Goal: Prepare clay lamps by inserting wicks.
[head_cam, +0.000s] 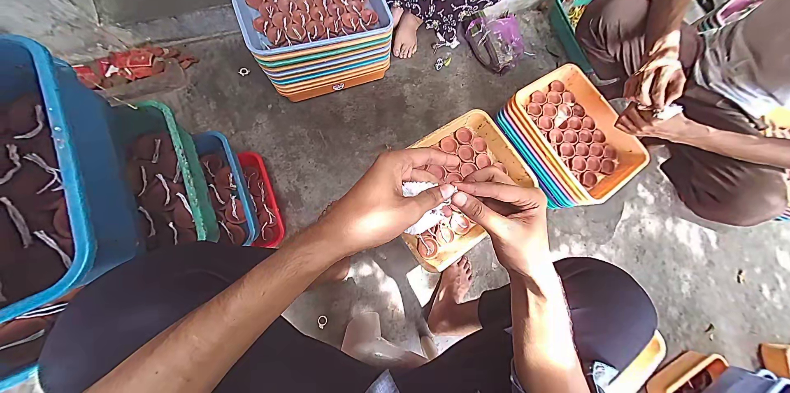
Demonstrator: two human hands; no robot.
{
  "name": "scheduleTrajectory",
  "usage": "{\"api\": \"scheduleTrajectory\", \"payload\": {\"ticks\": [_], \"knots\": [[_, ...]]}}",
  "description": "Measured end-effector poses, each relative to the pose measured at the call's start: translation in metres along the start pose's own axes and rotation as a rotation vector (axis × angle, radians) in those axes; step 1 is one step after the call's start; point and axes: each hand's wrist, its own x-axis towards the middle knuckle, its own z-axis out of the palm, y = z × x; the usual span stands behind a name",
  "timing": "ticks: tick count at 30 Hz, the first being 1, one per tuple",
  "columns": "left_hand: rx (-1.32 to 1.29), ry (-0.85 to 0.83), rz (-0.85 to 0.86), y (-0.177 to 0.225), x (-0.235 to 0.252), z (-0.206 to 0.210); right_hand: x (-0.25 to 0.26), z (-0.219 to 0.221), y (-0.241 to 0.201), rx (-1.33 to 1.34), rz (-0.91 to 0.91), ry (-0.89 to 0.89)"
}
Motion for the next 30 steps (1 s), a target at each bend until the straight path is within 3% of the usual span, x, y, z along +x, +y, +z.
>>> {"api": "scheduleTrajectory", "payload": {"ticks": [18, 30], "knots": [[-0.211, -0.088, -0.116, 0.0093, -0.0026, -0.0032, -0.0009, 0.0024, -0.0029, 0.275, 0.168, 0.071], [-0.107, -0.054, -0.154, 0.0093, -0.0036, -0.0029, -0.0019, 0.0054, -0.0039, 0.355, 0.21, 0.157]]}}
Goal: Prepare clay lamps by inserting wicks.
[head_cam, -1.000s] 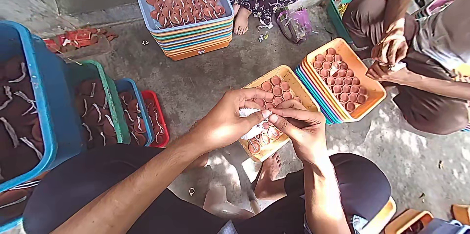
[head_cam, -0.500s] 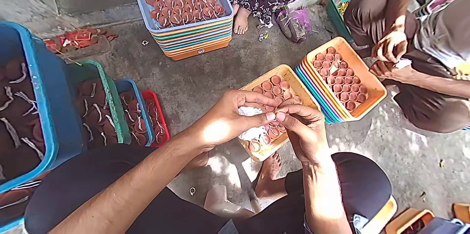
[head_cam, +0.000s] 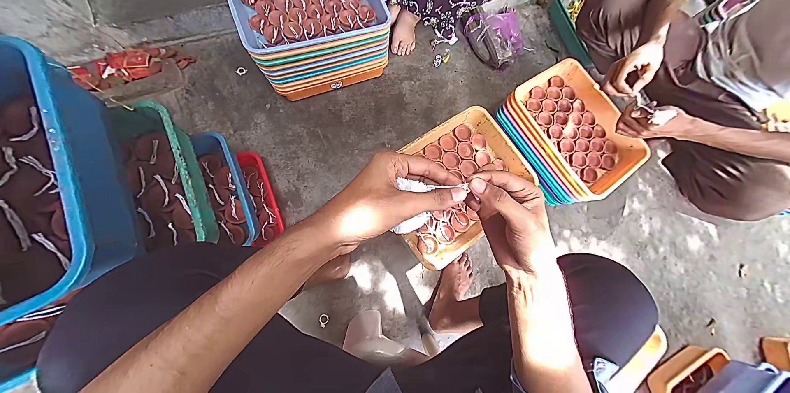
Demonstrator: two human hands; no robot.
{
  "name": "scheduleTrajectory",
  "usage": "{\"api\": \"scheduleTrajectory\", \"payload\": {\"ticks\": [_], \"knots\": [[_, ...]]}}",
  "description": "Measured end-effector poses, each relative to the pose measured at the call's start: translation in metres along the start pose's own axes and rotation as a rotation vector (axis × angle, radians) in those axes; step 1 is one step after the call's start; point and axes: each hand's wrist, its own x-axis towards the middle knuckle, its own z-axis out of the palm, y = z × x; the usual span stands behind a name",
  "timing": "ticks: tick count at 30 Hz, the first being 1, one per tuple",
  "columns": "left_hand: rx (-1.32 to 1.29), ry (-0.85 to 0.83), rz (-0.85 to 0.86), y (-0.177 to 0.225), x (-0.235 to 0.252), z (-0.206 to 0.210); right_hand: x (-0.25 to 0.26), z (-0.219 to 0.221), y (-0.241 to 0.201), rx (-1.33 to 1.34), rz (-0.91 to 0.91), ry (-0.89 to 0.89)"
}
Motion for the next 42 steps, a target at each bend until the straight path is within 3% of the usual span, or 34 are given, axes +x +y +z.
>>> {"api": "scheduleTrajectory", "payload": {"ticks": [10, 18, 25, 30, 35, 42], "knots": [[0.003, 0.074, -0.039, -0.008, 0.003, 0.002, -0.001, 0.007, 0.0, 0.169, 0.011, 0.157], [-0.159, 0.065, -0.188, -0.019, 0.005, 0.013, -0.008, 0.024, 0.012, 0.253, 0.054, 0.149], [-0.301, 0.174, -0.124, -0.024, 0.004, 0.02, -0.01, 0.03, 0.018, 0.244, 0.041, 0.171], [-0.246, 0.155, -0.073, -0.023, 0.004, 0.018, -0.008, 0.03, 0.016, 0.301, 0.061, 0.166], [-0.137, 0.107, -0.127, -0.025, 0.002, 0.017, -0.001, 0.017, 0.01, 0.265, 0.033, 0.242], [-0.079, 0.408, -0.246, -0.029, 0.003, 0.011, 0.006, -0.009, 0.0, 0.133, -0.028, 0.328]]}}
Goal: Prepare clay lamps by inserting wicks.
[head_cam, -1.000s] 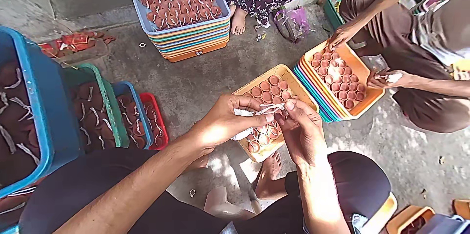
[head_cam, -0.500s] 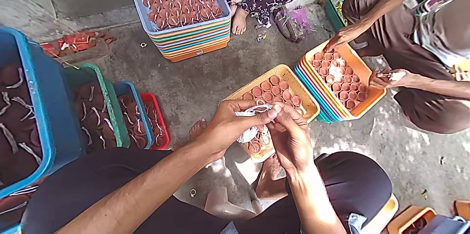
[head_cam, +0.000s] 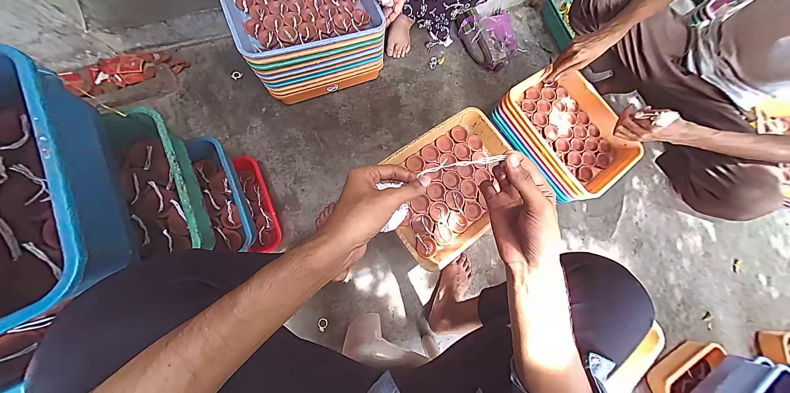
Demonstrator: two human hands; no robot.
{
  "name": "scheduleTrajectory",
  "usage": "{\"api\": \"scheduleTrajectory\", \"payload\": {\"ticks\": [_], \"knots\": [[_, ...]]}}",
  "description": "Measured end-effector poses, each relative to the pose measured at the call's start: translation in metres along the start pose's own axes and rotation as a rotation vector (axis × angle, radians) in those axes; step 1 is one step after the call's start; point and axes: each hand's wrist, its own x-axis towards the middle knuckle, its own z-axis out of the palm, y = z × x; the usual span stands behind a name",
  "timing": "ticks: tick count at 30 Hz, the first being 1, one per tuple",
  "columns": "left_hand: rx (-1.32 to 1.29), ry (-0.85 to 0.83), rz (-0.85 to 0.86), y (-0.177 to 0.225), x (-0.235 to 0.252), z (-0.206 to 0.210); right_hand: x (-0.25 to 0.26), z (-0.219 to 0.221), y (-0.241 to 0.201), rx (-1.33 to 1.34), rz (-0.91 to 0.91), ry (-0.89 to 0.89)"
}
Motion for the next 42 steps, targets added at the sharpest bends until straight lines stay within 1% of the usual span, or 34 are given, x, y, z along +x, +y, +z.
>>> {"api": "scheduleTrajectory", "payload": {"ticks": [3, 5, 6, 8, 11, 12, 14, 16, 21, 27, 30, 34, 37, 42], "knots": [[-0.037, 0.137, 0.068, 0.003, 0.003, -0.001, 0.003, -0.005, -0.002, -0.068, -0.009, 0.006], [-0.054, 0.167, 0.15, 0.005, 0.005, -0.002, 0.005, -0.008, -0.003, -0.103, 0.001, -0.005], [-0.047, 0.148, 0.193, 0.006, 0.005, -0.001, 0.005, -0.01, -0.003, -0.126, 0.01, -0.005], [-0.013, 0.056, 0.282, 0.005, 0.003, 0.002, 0.003, -0.012, -0.003, -0.172, 0.047, -0.026], [0.045, -0.162, 0.43, -0.002, 0.005, 0.007, -0.001, -0.008, 0.001, -0.201, 0.096, -0.112], [0.052, -0.215, 0.45, -0.004, 0.005, 0.01, -0.003, -0.006, 0.003, -0.2, 0.112, -0.141], [0.053, -0.282, 0.437, -0.005, 0.005, 0.014, -0.007, 0.001, 0.006, -0.185, 0.134, -0.175], [0.044, -0.328, 0.384, -0.004, 0.005, 0.014, -0.009, 0.004, 0.007, -0.168, 0.139, -0.189], [0.026, -0.318, 0.25, 0.002, 0.001, 0.01, -0.006, 0.002, 0.005, -0.145, 0.121, -0.213], [0.016, -0.324, 0.248, 0.003, 0.004, 0.007, -0.007, 0.008, 0.005, -0.084, 0.115, -0.227], [0.029, -0.334, 0.257, 0.001, 0.006, 0.007, -0.008, 0.004, 0.002, -0.18, 0.063, -0.258], [0.036, -0.325, 0.241, 0.006, 0.006, 0.007, -0.002, -0.005, -0.002, -0.408, -0.078, -0.351], [0.048, -0.336, 0.202, 0.009, 0.005, 0.006, 0.004, -0.012, -0.008, -0.578, -0.1, -0.434], [0.027, -0.329, 0.131, 0.011, 0.005, 0.005, 0.014, -0.022, -0.021, -0.703, -0.085, -0.522]]}}
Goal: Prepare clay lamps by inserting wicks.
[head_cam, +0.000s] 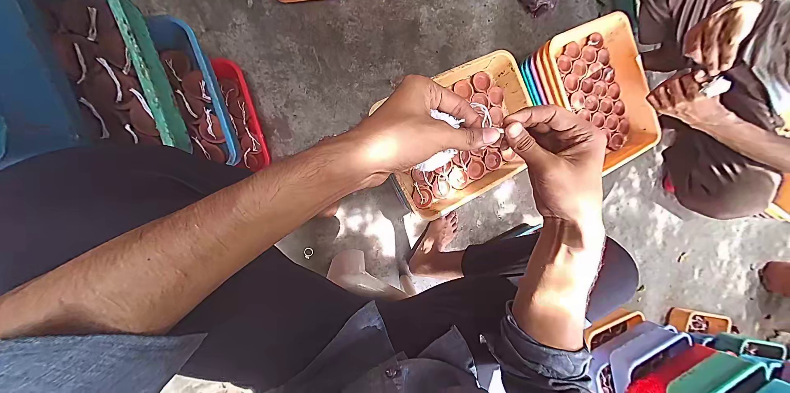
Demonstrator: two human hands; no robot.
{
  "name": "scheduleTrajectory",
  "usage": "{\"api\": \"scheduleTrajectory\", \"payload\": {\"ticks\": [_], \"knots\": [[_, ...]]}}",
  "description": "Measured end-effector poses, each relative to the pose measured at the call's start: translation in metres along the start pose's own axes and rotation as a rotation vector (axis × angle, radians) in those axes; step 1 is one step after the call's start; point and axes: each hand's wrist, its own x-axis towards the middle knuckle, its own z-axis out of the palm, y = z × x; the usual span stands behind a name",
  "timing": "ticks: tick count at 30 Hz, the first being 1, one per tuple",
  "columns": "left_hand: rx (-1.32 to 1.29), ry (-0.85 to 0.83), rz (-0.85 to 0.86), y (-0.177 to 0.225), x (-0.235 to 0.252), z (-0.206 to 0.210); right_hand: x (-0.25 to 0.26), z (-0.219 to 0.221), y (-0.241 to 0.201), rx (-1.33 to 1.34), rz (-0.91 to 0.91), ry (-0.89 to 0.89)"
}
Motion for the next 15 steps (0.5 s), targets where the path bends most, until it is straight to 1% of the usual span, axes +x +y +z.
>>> {"api": "scheduleTrajectory", "payload": {"ticks": [7, 9, 12, 13, 14, 15], "knots": [[0.024, 0.018, -0.097, -0.002, 0.0, -0.003, 0.008, -0.038, -0.007, -0.143, 0.066, -0.16], [0.028, 0.028, -0.11, -0.003, 0.0, -0.003, 0.016, -0.053, 0.005, -0.219, 0.12, -0.177], [0.035, 0.046, -0.094, -0.001, -0.001, -0.005, 0.03, -0.075, 0.047, -0.384, 0.238, -0.24], [0.04, 0.05, -0.086, 0.0, -0.001, -0.005, 0.03, -0.081, 0.065, -0.433, 0.222, -0.266], [0.044, 0.055, -0.074, 0.0, -0.001, -0.005, 0.027, -0.083, 0.079, -0.458, 0.147, -0.301], [0.054, 0.059, -0.066, 0.0, -0.001, -0.005, 0.023, -0.077, 0.083, -0.465, -0.011, -0.33]]}}
